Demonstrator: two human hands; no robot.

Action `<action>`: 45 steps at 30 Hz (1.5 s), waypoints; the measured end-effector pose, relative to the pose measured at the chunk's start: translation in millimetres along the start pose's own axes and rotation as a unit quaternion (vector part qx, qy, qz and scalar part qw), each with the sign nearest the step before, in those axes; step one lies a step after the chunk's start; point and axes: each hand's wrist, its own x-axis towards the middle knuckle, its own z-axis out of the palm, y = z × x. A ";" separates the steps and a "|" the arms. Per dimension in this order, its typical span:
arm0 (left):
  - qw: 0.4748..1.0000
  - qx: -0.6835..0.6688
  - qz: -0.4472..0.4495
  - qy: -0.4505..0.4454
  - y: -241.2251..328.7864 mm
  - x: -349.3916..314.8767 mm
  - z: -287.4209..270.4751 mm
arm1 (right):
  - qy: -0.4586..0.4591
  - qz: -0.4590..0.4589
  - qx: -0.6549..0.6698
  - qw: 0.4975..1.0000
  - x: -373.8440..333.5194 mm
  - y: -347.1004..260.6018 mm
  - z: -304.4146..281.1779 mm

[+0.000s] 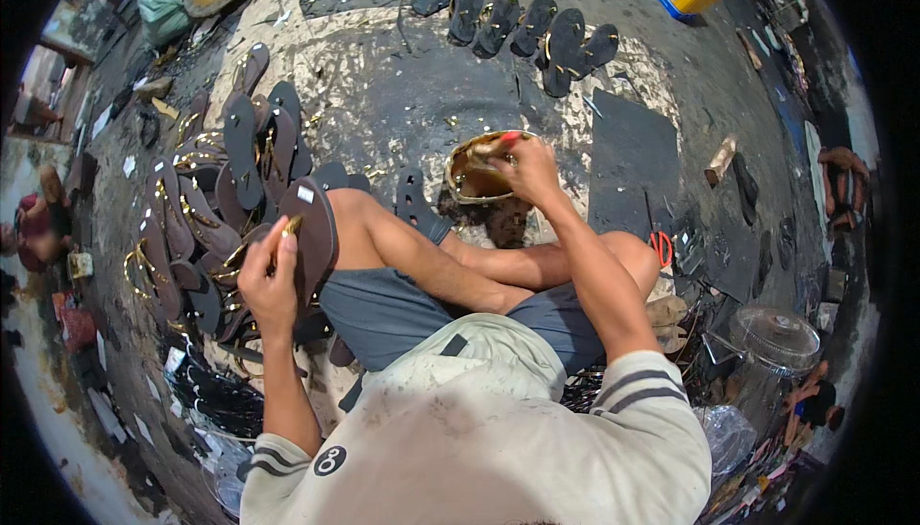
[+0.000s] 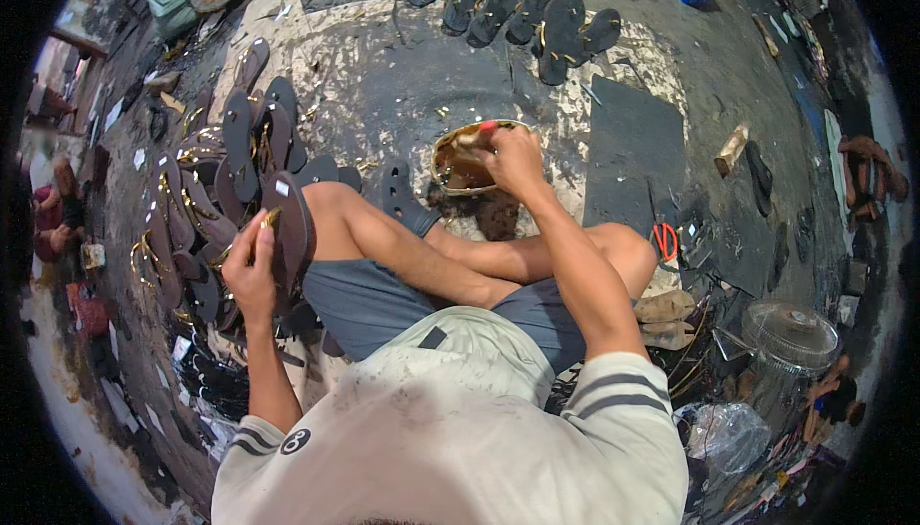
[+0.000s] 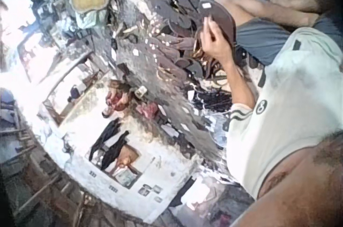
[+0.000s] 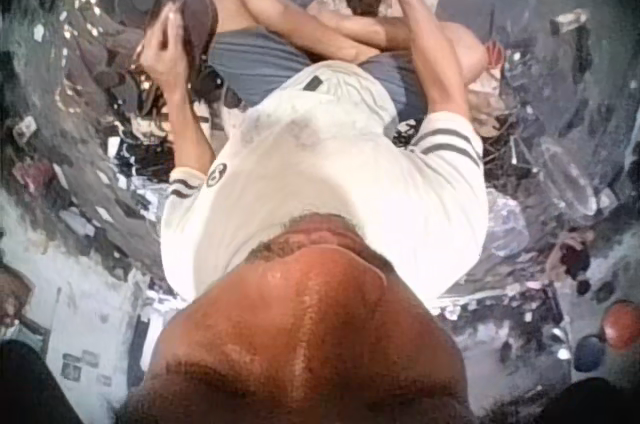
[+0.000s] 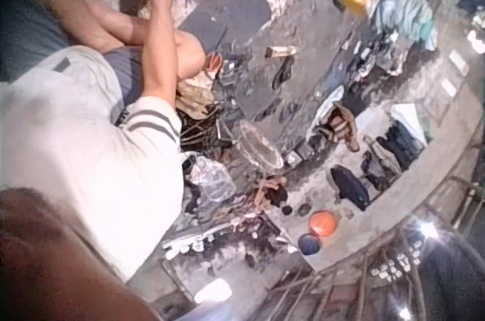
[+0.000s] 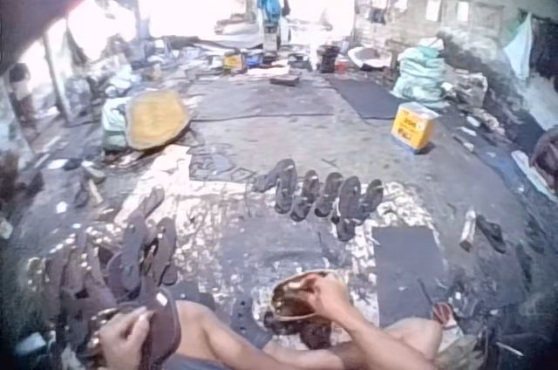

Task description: The person sits on the floor and repeatedly dips a brush into a container of gold paint, then applies it to the soles of black flip-flops. Finished sandals are placed in a row on the floor.

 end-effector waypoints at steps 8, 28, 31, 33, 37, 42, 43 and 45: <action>0.995 0.048 0.078 -0.030 7.7 -2.2 25.3 | -0.004 0.035 -0.253 0.967 -58.9 51.7 -97.1; 0.620 -0.755 -0.127 -0.174 105.4 -27.4 87.3 | 0.187 -0.145 0.388 0.891 -58.2 -183.0 -50.2; 0.623 -0.755 -0.098 -0.181 106.1 -29.8 87.6 | 0.169 -0.121 0.463 0.862 -55.5 -179.4 -44.5; 0.597 -0.773 -0.119 -0.179 105.6 -25.1 86.1 | 0.161 -0.172 0.356 0.904 -72.8 -186.1 -51.2; 0.557 -0.786 -0.123 -0.237 96.6 -14.8 88.9 | 0.040 -0.151 0.440 0.884 -95.6 -186.9 -47.6; 0.622 -0.746 -0.164 -0.173 102.3 -27.7 99.2 | 0.202 -0.215 0.348 0.890 -46.0 -168.0 -57.7; 0.593 -0.767 -0.164 -0.183 104.3 -25.3 100.6 | 0.209 -0.208 0.361 0.885 -44.2 -166.2 -52.7; 0.533 -0.809 -0.159 -0.191 107.4 -17.5 99.4 | 0.216 -0.252 0.280 0.901 -67.9 -173.0 -54.7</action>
